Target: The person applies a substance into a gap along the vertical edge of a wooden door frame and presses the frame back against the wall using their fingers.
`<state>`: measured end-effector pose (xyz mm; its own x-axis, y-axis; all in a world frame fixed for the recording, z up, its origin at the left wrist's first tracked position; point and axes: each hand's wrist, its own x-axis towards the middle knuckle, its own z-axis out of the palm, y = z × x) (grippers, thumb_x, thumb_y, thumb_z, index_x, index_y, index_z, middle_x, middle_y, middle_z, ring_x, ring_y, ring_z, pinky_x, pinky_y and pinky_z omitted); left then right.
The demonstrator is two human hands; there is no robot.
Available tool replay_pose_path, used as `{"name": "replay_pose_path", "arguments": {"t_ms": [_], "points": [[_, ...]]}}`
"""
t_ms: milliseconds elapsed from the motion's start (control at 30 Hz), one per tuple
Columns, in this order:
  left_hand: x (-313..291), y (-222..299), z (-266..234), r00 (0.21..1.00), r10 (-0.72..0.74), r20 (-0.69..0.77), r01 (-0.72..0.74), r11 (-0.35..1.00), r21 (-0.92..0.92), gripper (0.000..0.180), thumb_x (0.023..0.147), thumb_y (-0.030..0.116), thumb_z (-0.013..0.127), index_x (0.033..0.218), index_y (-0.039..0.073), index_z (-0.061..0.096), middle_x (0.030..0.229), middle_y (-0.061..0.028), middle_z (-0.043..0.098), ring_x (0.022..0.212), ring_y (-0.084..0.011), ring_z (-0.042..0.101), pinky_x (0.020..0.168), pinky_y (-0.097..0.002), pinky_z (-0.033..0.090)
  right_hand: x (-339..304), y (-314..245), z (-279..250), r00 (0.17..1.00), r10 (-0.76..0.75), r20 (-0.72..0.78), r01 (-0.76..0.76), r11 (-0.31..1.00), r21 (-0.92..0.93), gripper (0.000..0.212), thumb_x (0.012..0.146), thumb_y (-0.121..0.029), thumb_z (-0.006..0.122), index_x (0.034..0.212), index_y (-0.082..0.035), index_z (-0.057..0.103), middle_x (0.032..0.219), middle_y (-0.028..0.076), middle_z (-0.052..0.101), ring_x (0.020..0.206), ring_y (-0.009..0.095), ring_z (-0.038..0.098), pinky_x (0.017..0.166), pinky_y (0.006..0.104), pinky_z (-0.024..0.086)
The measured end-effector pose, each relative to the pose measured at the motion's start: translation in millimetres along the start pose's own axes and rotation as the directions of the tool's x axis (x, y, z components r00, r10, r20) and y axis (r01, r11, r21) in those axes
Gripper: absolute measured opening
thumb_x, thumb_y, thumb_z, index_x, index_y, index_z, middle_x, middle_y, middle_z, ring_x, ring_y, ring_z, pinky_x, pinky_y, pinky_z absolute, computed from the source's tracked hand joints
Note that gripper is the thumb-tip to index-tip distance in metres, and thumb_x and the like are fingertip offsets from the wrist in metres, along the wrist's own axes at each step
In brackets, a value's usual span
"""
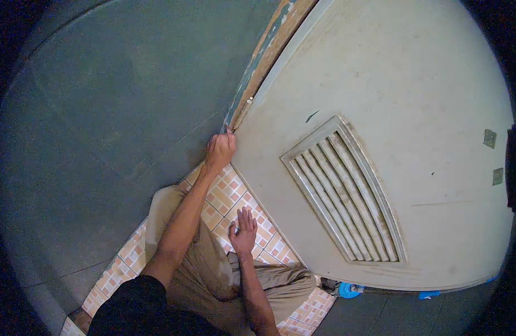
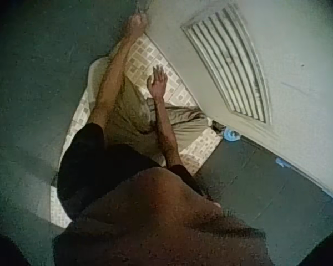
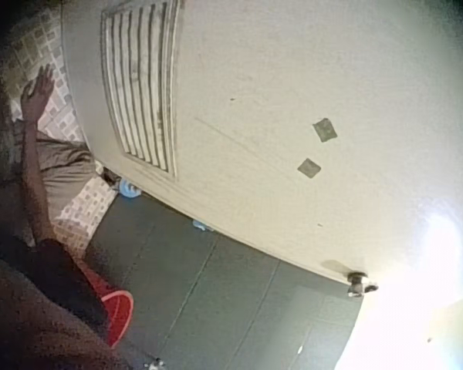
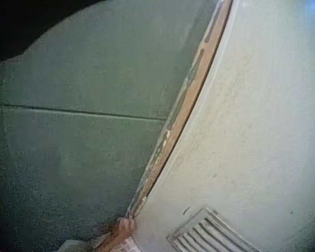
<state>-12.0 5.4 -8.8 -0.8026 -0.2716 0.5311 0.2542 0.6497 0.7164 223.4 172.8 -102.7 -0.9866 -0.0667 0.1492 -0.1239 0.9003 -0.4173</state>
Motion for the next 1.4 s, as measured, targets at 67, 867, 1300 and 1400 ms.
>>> {"name": "replay_pose_path", "arguments": {"t_ms": [67, 867, 1300, 1400], "points": [[0, -3, 3, 1.0, -0.017, 0.023, 0.017, 1.0, 0.01, 0.046, 0.096, 0.022, 0.046, 0.057, 0.0, 0.055, 0.064, -0.0274, 0.059, 0.061, -0.0469, 0.059, 0.06, -0.0559, 0.047, 0, -1, -1, 1.0, -0.004, -0.006, 0.004, 1.0, 0.002, 0.053, 0.091, -0.026, 0.052, 0.141, -0.011, 0.046, 0.152, 0.01, 0.039, 0.142, 0.029, 0.033, 0.117, 0.0484, 0.022], [-15, -33, 17, 0.853, 0.522, 0.03, -0.425, 0.659, 0.62, 0.017, 0.091, 0.008, 0.053, 0.102, -0.004, 0.058, 0.069, -0.0075, 0.047, 0.065, -0.0246, 0.054, 0.058, -0.0393, 0.045, 1, -3, 0, 1.0, 0.004, -0.009, -0.004, 1.0, -0.013, 0.049, 0.093, -0.026, 0.049, 0.139, -0.011, 0.049, 0.151, 0.01, 0.04, 0.142, 0.028, 0.033, 0.117, 0.0477, 0.022], [-17, -42, 25, 0.966, 0.252, 0.06, -0.259, 0.937, 0.236, 0.035, 0.095, 0.018, 0.046, 0.068, -0.003, 0.056, 0.066, -0.0271, 0.057, 0.066, -0.0468, 0.057, 0.06, -0.0551, 0.044, 0, -3, -1, 1.0, 0.009, 0.007, -0.01, 1.0, 0.02, 0.049, 0.092, -0.026, 0.05, 0.139, -0.011, 0.049, 0.152, 0.01, 0.038, 0.142, 0.028, 0.032, 0.117, 0.0478, 0.022], [-21, -48, 31, 0.987, 0.157, 0.03, -0.159, 0.979, 0.127, 0.028, 0.093, 0.014, 0.048, 0.071, -0.001, 0.055, 0.064, -0.023, 0.055, 0.063, -0.0433, 0.057, 0.058, -0.0536, 0.044, 2, -4, -1, 0.999, -0.012, -0.047, 0.013, 0.999, 0.03, 0.05, 0.089, -0.021, 0.053, 0.137, -0.009, 0.05, 0.148, 0.012, 0.044, 0.14, 0.031, 0.036, 0.115, 0.0491, 0.024]]}}
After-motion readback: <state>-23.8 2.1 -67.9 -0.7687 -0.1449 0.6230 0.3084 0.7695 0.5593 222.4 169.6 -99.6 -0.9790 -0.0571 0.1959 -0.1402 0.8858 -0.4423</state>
